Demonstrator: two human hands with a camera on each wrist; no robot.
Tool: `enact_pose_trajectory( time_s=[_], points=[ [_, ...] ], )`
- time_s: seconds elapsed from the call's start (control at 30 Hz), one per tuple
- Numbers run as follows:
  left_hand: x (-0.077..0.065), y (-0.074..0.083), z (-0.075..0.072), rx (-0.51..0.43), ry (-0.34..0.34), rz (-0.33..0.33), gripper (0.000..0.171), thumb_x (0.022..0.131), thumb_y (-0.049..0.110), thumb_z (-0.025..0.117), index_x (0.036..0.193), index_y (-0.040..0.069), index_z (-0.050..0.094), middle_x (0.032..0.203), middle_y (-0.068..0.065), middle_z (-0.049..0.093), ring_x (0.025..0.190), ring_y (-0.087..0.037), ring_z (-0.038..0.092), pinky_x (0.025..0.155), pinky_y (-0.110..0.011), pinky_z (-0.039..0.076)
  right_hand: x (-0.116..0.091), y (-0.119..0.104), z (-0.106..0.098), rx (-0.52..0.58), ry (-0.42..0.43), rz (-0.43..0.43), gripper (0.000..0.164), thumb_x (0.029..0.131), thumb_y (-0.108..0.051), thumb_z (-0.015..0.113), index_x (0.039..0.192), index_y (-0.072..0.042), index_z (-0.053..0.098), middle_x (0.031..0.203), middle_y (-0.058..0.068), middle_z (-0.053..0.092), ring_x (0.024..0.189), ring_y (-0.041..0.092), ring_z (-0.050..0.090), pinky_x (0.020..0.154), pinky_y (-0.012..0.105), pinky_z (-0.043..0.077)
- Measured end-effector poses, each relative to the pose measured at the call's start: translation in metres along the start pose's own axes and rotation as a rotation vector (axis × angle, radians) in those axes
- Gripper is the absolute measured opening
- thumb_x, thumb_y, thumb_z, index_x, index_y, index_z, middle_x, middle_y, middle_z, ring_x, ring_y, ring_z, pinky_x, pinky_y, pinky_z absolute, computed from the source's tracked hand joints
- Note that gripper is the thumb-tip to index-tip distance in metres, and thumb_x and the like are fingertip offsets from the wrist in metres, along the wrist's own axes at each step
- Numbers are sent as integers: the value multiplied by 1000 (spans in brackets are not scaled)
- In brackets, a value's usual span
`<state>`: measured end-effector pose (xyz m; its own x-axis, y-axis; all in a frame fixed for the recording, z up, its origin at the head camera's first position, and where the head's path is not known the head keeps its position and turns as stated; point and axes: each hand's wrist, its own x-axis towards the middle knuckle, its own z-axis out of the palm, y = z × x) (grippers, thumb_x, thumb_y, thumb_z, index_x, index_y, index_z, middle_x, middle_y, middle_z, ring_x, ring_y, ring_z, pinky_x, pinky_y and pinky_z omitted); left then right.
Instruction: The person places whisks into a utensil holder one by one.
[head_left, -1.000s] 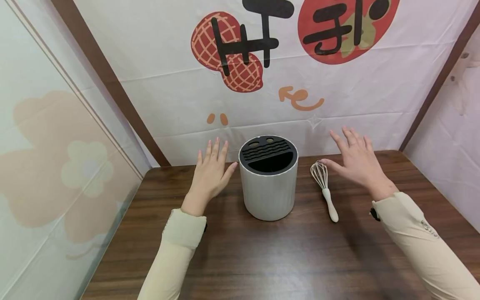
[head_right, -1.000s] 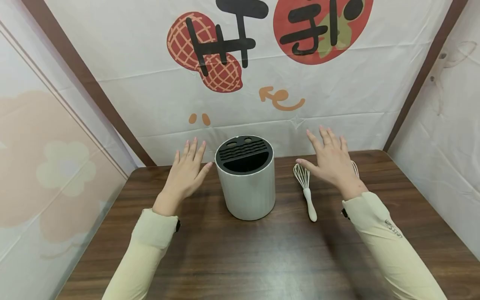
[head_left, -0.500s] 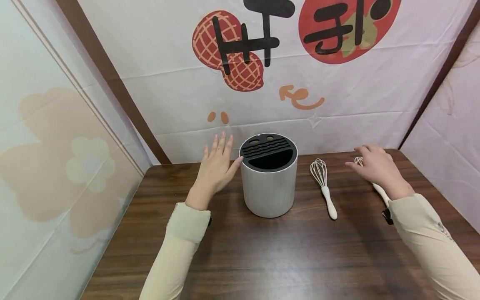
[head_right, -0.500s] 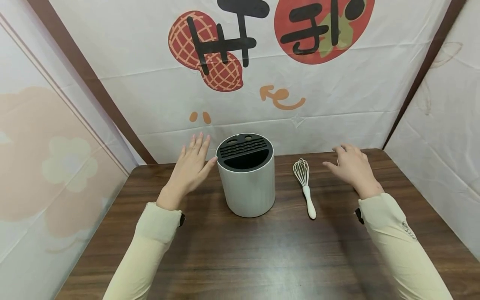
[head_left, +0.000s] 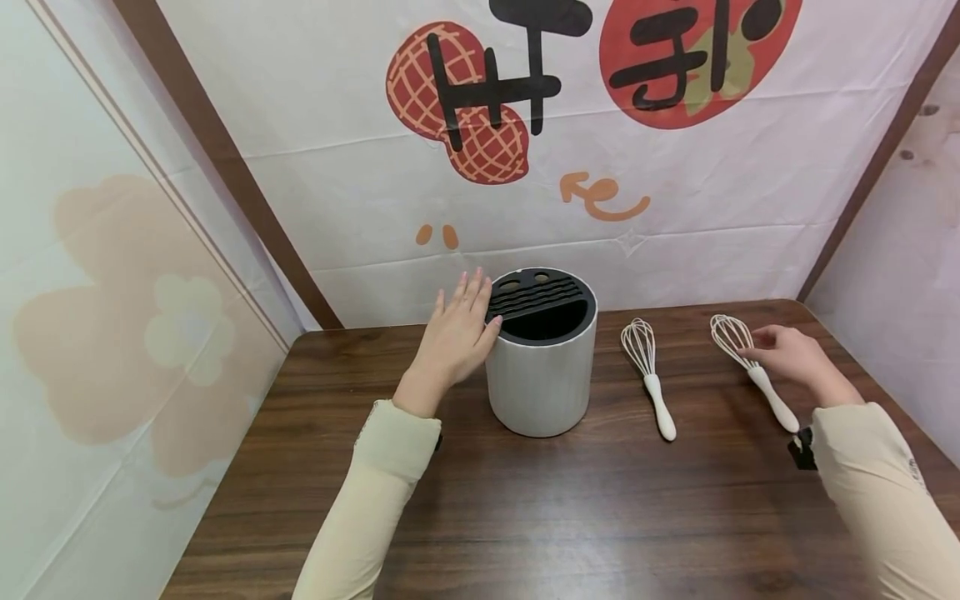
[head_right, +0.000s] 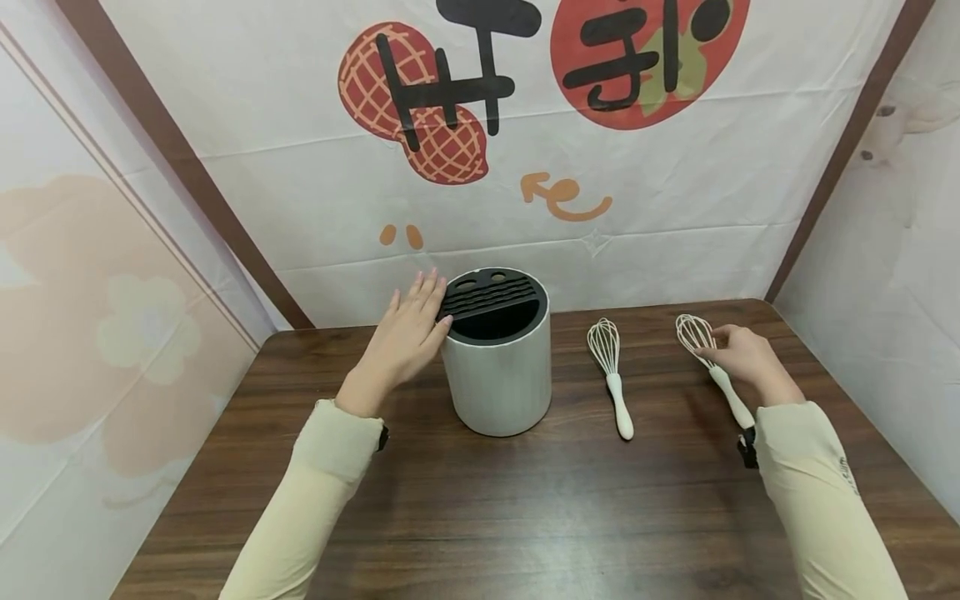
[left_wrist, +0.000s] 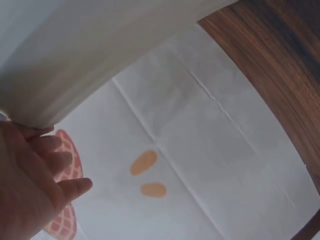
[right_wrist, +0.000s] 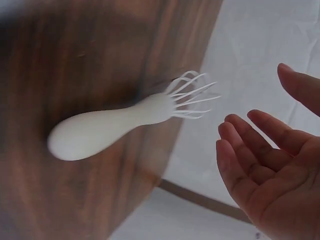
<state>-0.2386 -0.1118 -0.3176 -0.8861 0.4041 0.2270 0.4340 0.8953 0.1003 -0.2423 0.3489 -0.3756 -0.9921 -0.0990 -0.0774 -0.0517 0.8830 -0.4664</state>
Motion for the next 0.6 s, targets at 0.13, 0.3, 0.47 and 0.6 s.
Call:
enact_pose_trajectory(
  time_s=[0.13, 0.3, 0.47, 0.6],
  points=[
    [-1, 2, 3, -10, -1, -4, 59, 101, 35, 27, 150, 3, 19, 157, -9, 11, 144, -23, 7, 114, -51, 6, -6, 12, 6, 15, -18, 29, 64, 94, -30, 54, 124, 25, 38, 118, 42, 46, 105, 56, 46, 81, 59, 44],
    [-3, 4, 4, -2, -1, -5, 58, 101, 33, 26, 150, 2, 20, 156, -9, 13, 144, -21, 9, 114, -50, 9, -14, 20, 14, 38, -27, 73, 60, 94, -25, 53, 123, 26, 39, 119, 43, 44, 105, 57, 45, 81, 59, 44],
    [-4, 6, 5, 0, 6, 0, 57, 101, 32, 26, 150, 2, 20, 156, -9, 15, 144, -21, 9, 114, -50, 8, -16, 30, 21, 37, 7, 90, 56, 91, -21, 56, 119, 27, 42, 114, 42, 49, 102, 57, 46, 81, 59, 44],
    [-1, 5, 4, -13, 4, -3, 57, 101, 31, 27, 149, 1, 20, 156, -10, 16, 144, -21, 9, 114, -49, 6, -14, 37, 25, 21, 25, 92, 50, 86, -17, 60, 110, 25, 48, 107, 39, 55, 98, 56, 49, 79, 58, 44]
  ],
)
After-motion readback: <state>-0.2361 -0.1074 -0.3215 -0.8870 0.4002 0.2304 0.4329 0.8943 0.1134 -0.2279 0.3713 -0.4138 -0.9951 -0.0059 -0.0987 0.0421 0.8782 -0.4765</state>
